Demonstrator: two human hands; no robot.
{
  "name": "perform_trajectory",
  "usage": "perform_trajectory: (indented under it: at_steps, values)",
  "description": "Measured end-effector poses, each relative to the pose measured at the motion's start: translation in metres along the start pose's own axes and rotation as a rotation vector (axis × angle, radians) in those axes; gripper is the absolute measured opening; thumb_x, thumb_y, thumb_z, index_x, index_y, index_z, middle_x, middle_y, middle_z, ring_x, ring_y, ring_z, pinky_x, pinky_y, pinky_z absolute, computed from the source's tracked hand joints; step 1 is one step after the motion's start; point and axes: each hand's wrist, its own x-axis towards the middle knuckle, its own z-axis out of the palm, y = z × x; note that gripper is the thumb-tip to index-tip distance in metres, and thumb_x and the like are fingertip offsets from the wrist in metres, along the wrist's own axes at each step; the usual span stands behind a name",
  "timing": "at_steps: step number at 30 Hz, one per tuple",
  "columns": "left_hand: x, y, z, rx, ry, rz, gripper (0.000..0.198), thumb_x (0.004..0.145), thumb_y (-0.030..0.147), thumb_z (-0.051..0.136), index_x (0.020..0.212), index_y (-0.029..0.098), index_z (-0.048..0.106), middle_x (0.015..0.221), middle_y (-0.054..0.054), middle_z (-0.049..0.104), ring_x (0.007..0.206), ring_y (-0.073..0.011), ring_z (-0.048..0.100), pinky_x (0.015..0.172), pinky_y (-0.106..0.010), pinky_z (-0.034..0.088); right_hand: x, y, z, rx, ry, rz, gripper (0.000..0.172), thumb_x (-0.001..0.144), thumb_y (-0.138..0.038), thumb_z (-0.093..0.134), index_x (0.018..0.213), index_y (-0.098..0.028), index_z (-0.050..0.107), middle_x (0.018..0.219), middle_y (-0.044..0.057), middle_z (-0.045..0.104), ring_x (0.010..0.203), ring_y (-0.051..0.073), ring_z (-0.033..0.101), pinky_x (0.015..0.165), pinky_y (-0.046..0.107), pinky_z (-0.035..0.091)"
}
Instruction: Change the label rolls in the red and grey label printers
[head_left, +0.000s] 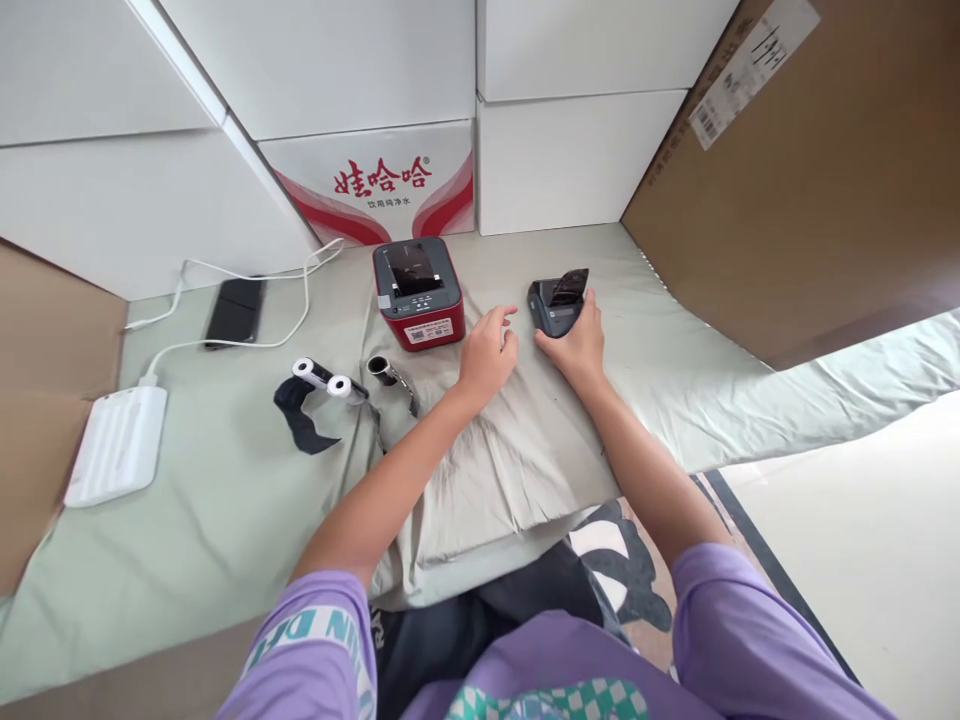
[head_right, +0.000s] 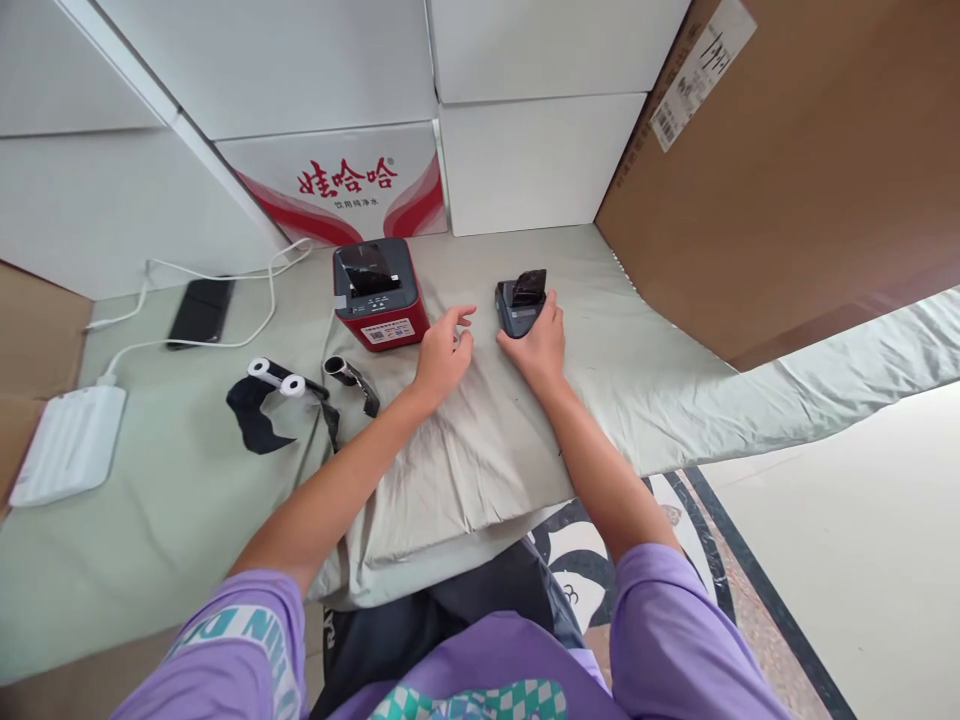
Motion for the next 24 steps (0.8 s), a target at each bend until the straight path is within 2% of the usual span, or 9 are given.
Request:
perform_trajectory:
  at_steps: [4, 7, 13, 17, 24]
  values:
    - [-0.003, -0.015, 0.015, 0.042, -0.065, 0.01, 0.062, 0.094, 0.007, 0.043, 0.155, 0.012, 0.052, 0.162, -0.015, 0.054, 0.152, -0.024, 0.051, 0.128, -0.04, 0.039, -0.012, -0.012, 0.004, 0.061, 0.013, -0.1, 0.113, 0.073, -0.045, 0.077, 0.165, -0.012, 0.02, 0.153, 0.026, 0.049, 0.147, 0.042, 0.048, 0.118, 0.057, 0.047]
    - [-0.004, -0.019, 0.02, 0.081, -0.105, -0.018, 0.069, 0.092, 0.005, 0.042, 0.16, 0.012, 0.047, 0.168, -0.014, 0.046, 0.157, -0.023, 0.044, 0.131, -0.041, 0.034, -0.019, -0.014, 0.012, 0.068, -0.008, -0.136, 0.113, 0.072, -0.046, 0.079, 0.165, -0.013, 0.022, 0.154, 0.027, 0.05, 0.146, 0.043, 0.05, 0.117, 0.058, 0.048]
    - [-0.006, -0.019, 0.021, 0.206, -0.15, -0.077, 0.073, 0.092, 0.003, 0.039, 0.164, 0.015, 0.042, 0.169, -0.013, 0.044, 0.158, -0.0221, 0.042, 0.132, -0.044, 0.03, -0.023, -0.012, 0.019, 0.05, -0.045, -0.114, 0.12, 0.072, -0.047, 0.083, 0.166, -0.01, 0.018, 0.159, 0.03, 0.044, 0.149, 0.044, 0.047, 0.121, 0.058, 0.044]
    - [-0.005, -0.02, 0.02, 0.228, -0.14, -0.087, 0.073, 0.092, 0.004, 0.041, 0.164, 0.018, 0.043, 0.169, -0.011, 0.045, 0.158, -0.0228, 0.042, 0.133, -0.045, 0.029, -0.022, -0.011, 0.019, 0.073, -0.048, -0.119, 0.122, 0.072, -0.051, 0.083, 0.166, -0.01, 0.017, 0.162, 0.03, 0.041, 0.152, 0.045, 0.043, 0.121, 0.059, 0.043]
    - [0.001, -0.024, 0.021, 0.243, -0.134, -0.105, 0.069, 0.091, 0.006, 0.047, 0.159, 0.017, 0.052, 0.162, -0.012, 0.055, 0.155, -0.0258, 0.047, 0.131, -0.045, 0.034, -0.018, -0.011, 0.019, 0.033, -0.048, -0.107, 0.122, 0.07, -0.06, 0.083, 0.165, -0.015, 0.022, 0.154, 0.027, 0.049, 0.145, 0.046, 0.051, 0.116, 0.061, 0.048]
